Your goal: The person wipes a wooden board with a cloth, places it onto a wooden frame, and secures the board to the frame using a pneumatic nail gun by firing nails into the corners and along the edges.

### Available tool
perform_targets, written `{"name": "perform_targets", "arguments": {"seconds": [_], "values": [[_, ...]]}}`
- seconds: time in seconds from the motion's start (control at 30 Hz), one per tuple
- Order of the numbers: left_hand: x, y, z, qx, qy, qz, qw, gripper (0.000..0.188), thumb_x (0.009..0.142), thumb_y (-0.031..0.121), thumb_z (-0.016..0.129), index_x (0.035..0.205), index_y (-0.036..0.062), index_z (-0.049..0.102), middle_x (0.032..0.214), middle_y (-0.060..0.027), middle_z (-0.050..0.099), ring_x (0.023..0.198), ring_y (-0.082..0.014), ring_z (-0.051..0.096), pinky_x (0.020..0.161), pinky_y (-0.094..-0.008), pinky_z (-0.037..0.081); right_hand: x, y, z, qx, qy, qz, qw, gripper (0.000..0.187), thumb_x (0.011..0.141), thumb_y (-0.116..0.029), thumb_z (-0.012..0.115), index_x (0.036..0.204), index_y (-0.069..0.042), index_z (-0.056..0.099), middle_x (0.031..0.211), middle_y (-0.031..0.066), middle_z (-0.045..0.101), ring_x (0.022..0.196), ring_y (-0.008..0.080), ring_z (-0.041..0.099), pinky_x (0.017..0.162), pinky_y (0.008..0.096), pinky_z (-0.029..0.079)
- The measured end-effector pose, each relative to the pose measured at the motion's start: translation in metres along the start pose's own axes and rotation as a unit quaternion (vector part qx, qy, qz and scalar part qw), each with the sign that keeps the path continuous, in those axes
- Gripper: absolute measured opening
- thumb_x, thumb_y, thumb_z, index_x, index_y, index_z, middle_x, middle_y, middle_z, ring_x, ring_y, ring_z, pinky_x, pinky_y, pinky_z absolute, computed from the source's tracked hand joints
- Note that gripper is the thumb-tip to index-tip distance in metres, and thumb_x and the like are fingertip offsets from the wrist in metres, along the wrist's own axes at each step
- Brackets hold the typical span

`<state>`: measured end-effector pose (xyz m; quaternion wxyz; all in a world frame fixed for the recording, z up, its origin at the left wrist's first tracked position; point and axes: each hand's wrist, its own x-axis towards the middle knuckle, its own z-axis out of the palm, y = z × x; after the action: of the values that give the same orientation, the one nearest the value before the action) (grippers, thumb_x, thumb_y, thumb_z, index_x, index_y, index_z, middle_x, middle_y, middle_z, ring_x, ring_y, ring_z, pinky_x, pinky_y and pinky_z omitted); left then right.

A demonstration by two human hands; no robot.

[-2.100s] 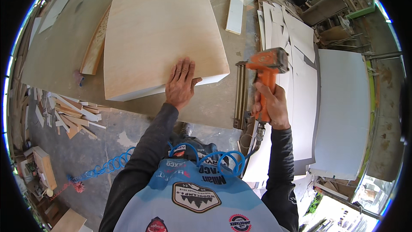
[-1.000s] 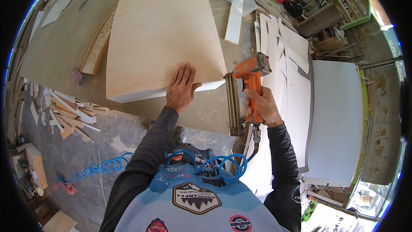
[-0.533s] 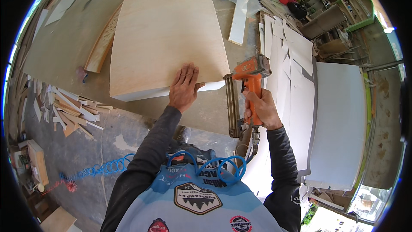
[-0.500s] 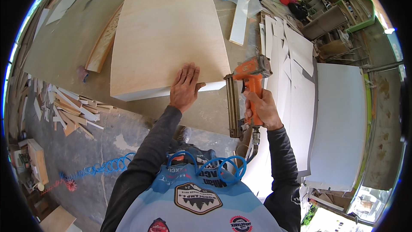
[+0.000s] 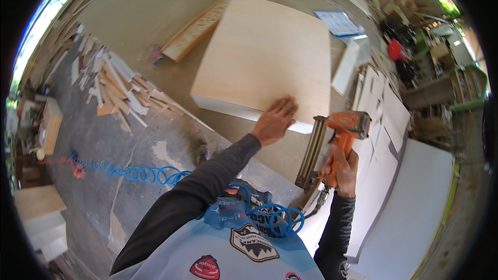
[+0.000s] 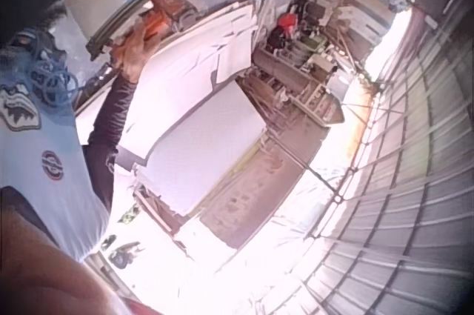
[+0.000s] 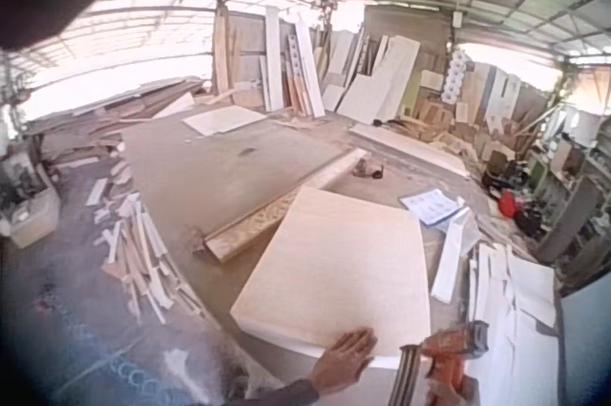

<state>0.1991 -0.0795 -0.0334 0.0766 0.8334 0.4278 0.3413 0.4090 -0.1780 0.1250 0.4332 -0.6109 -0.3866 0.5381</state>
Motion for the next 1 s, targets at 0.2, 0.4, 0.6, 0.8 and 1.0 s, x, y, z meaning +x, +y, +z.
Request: {"name": "perform_targets", "arguments": {"seconds": [0.2,0.4,0.6,0.8,1.0], "values": [[-0.058,-0.026,-0.067,-0.039,0.077,-0.106,0.991,0.038,0.093,0.01,0.063,0.13,-0.0018,0.06,0.138,-0.0183,0.059,0.136,-0.0319,0.05,0.117,-0.0455,0.034,0.011,-0.005,0.072,0.02,-0.093,0.03,0.995,0.016,0.096,-0.012,0.063,0.102,0.001,0.057,0.065,0.0057,0.055,0.045,0.0142,0.053,0.042,0.0305,0.046],[-0.11,-0.047,-0.121,-0.074,0.155,-0.226,0.959,0.031,0.095,0.011,0.062,0.122,-0.0035,0.066,0.127,-0.018,0.067,0.13,-0.0324,0.056,0.111,-0.0399,0.039,0.032,-0.008,0.154,0.0,-0.207,0.066,0.976,0.021,0.094,-0.015,0.067,0.1,0.003,0.056,0.068,0.0057,0.056,0.046,0.0139,0.055,0.042,0.0311,0.048],[-0.115,-0.056,-0.13,-0.601,0.204,-0.416,0.651,0.034,0.105,0.027,0.054,0.122,0.0003,0.065,0.12,-0.007,0.069,0.113,-0.0137,0.061,0.102,-0.0296,0.041,0.045,-0.012,0.223,-0.034,-0.254,0.06,0.965,0.022,0.096,-0.016,0.065,0.097,0.003,0.055,0.065,0.0047,0.057,0.046,0.0132,0.057,0.042,0.0299,0.049],[-0.114,-0.068,-0.144,-0.669,0.125,-0.398,0.616,0.041,0.108,0.036,0.05,0.13,0.0024,0.055,0.114,-0.0006,0.063,0.109,-0.0074,0.054,0.098,-0.0272,0.041,0.043,-0.02,0.254,-0.062,-0.268,0.073,0.959,0.02,0.096,-0.015,0.063,0.096,0.003,0.055,0.065,0.004,0.057,0.046,0.0123,0.057,0.042,0.029,0.049],[-0.114,-0.07,-0.149,-0.686,0.102,-0.41,0.593,0.04,0.108,0.036,0.05,0.129,0.0021,0.055,0.113,0.0,0.062,0.108,-0.0066,0.053,0.097,-0.0273,0.041,0.038,-0.028,0.259,-0.076,-0.252,0.085,0.961,0.018,0.096,-0.014,0.062,0.095,0.003,0.054,0.064,0.0037,0.057,0.046,0.0118,0.057,0.043,0.0287,0.049]]}}
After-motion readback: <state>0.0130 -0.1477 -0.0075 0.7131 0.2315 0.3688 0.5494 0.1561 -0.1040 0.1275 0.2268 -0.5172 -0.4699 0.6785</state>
